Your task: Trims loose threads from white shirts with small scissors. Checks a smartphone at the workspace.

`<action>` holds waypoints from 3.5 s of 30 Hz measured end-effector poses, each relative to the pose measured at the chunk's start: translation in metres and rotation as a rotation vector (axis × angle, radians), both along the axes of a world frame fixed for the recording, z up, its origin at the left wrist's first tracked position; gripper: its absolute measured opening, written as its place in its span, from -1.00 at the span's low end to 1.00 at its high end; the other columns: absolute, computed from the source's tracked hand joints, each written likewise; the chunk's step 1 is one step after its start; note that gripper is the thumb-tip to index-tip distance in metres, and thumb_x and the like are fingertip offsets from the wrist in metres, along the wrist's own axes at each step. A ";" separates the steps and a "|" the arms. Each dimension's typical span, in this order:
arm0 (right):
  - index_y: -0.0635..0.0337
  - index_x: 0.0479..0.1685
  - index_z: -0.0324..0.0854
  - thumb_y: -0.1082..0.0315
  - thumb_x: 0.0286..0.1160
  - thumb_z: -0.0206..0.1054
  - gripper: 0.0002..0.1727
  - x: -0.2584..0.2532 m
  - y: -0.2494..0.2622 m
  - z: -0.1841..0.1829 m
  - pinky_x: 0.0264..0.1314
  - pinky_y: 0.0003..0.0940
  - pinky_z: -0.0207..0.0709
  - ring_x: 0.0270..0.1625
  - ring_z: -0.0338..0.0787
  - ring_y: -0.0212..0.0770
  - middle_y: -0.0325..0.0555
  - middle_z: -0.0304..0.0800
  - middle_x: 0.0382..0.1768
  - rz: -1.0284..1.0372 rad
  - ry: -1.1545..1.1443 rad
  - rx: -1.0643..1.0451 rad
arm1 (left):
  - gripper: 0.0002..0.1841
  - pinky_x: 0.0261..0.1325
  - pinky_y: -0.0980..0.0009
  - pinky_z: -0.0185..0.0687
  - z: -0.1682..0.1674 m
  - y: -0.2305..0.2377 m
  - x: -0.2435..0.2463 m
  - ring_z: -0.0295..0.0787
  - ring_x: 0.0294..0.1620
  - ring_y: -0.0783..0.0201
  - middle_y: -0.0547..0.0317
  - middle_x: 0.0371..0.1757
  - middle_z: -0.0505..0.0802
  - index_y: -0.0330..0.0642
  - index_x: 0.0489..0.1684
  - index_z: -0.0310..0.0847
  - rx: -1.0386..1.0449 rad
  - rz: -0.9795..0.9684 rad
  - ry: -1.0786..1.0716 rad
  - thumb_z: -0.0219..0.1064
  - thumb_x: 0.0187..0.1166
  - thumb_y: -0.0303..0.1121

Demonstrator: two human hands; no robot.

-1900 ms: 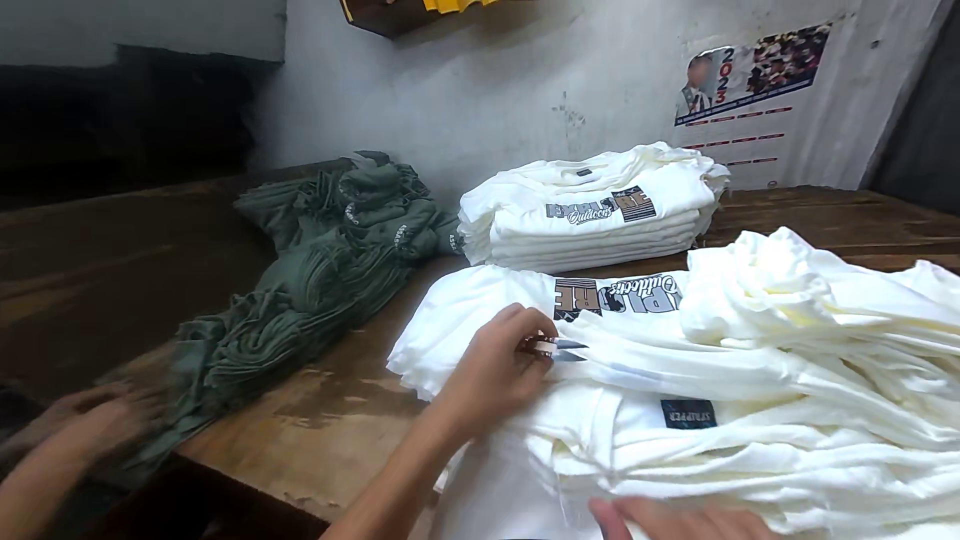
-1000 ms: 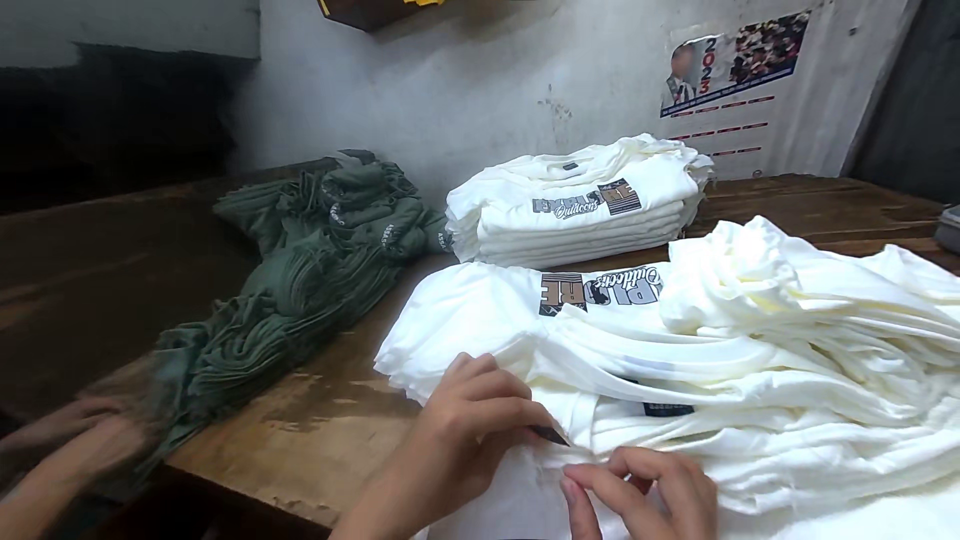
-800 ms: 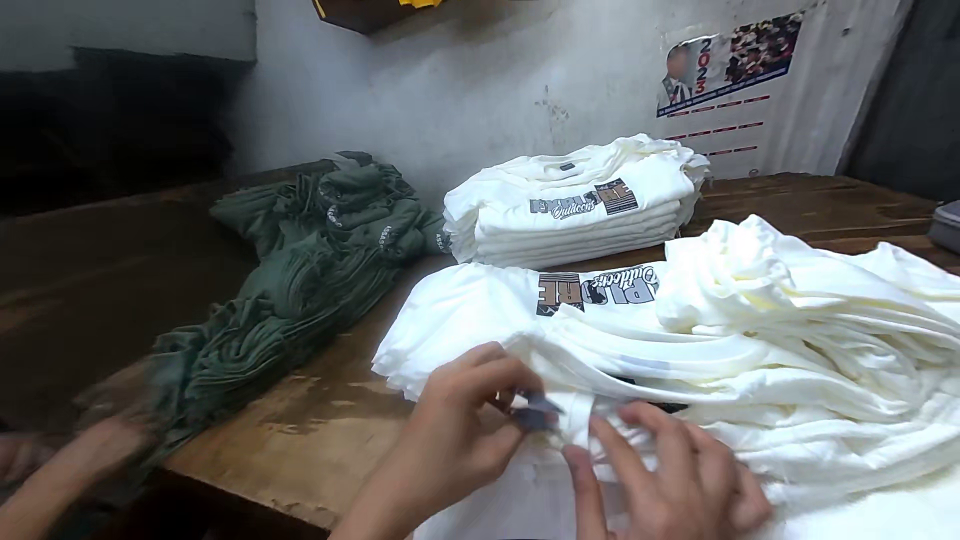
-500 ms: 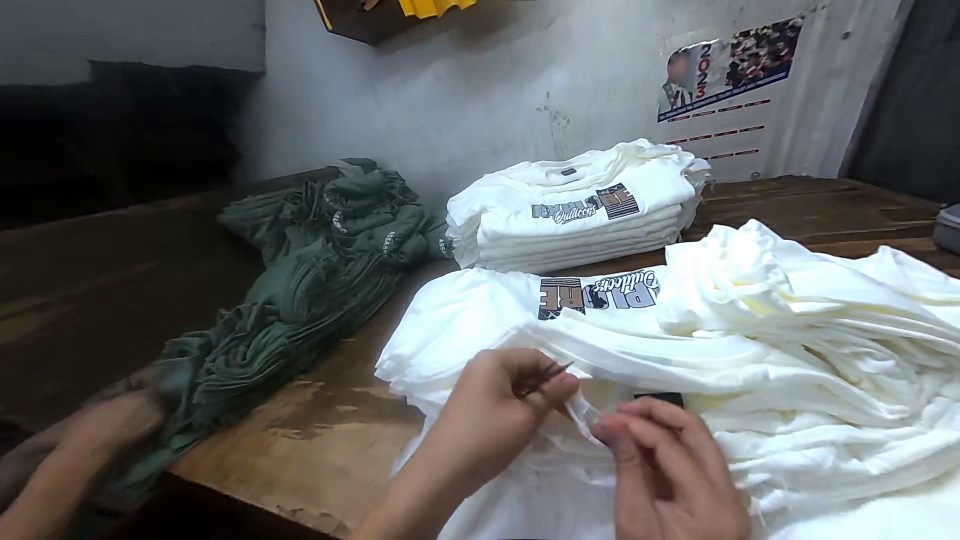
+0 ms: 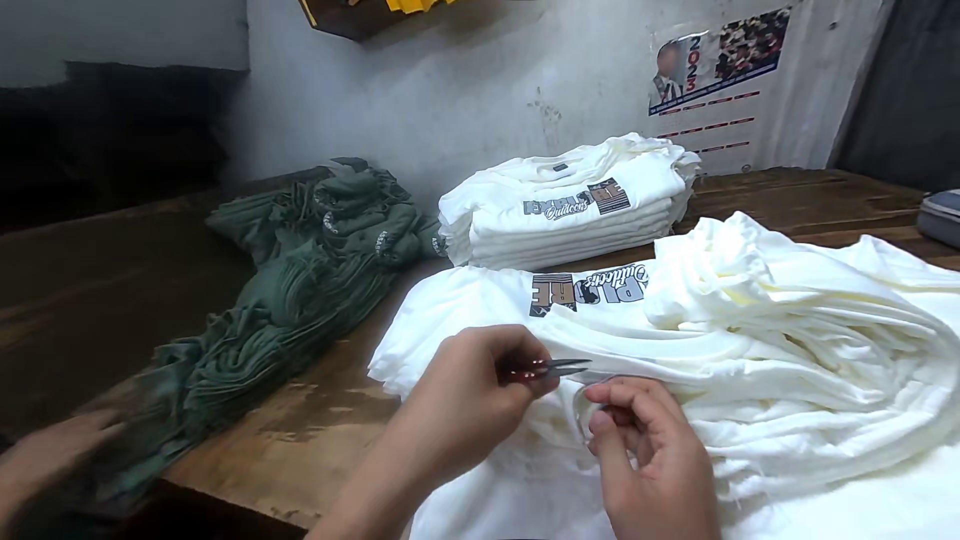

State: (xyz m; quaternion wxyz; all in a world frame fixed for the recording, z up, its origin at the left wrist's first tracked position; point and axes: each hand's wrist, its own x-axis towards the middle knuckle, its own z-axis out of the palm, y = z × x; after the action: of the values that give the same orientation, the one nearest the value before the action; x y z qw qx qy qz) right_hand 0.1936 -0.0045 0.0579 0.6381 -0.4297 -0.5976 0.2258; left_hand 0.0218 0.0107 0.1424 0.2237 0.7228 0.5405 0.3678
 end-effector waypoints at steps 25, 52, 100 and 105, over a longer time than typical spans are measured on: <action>0.37 -0.35 0.78 0.55 0.45 0.40 -0.92 -0.009 0.004 -0.015 -0.49 -0.67 0.72 -0.48 0.71 -0.51 -0.08 0.71 -0.14 -0.015 0.364 0.218 | -0.98 -0.31 0.25 0.61 -0.018 -0.004 0.018 0.74 -0.36 0.37 0.51 -0.45 0.78 0.19 -0.45 0.84 0.708 0.103 0.571 0.50 0.33 -0.23; 0.28 -0.19 0.76 0.40 0.53 0.35 -0.87 0.039 -0.028 0.006 -0.31 -0.63 0.50 -0.36 0.65 -0.42 -0.11 0.75 -0.41 -0.297 -0.281 0.357 | -0.60 -0.28 0.57 0.65 -0.001 0.023 -0.005 0.68 -0.34 0.55 0.40 -0.26 0.79 0.14 0.15 0.80 0.347 -0.422 0.468 0.57 0.28 -0.32; 0.06 -0.45 0.93 0.29 0.29 0.60 -0.92 -0.027 -0.017 -0.031 -0.15 -0.62 0.44 -0.29 0.61 -0.46 -0.26 0.64 -0.51 -0.175 -0.250 0.342 | -0.63 0.08 0.22 0.80 -0.048 0.105 0.002 0.81 -0.02 0.22 0.03 0.06 0.80 -0.22 0.23 0.64 0.541 -0.197 0.164 0.47 0.44 -0.51; 0.09 -0.41 0.92 0.33 0.27 0.64 -0.94 -0.028 -0.017 -0.030 -0.21 -0.80 0.41 -0.23 0.60 -0.59 -0.31 0.61 -0.44 -0.094 -0.073 0.326 | -0.80 0.08 0.41 0.63 -0.042 0.054 -0.049 0.71 -0.01 0.49 0.53 -0.14 0.85 0.13 -0.11 0.91 0.719 -0.307 0.163 0.57 0.35 -0.19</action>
State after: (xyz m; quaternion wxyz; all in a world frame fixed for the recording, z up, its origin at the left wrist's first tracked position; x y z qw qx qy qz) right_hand 0.1657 -0.0211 0.0280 0.6870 -0.3561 -0.6284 0.0799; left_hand -0.0268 0.0646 0.1008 -0.0346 0.8543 0.2788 0.4373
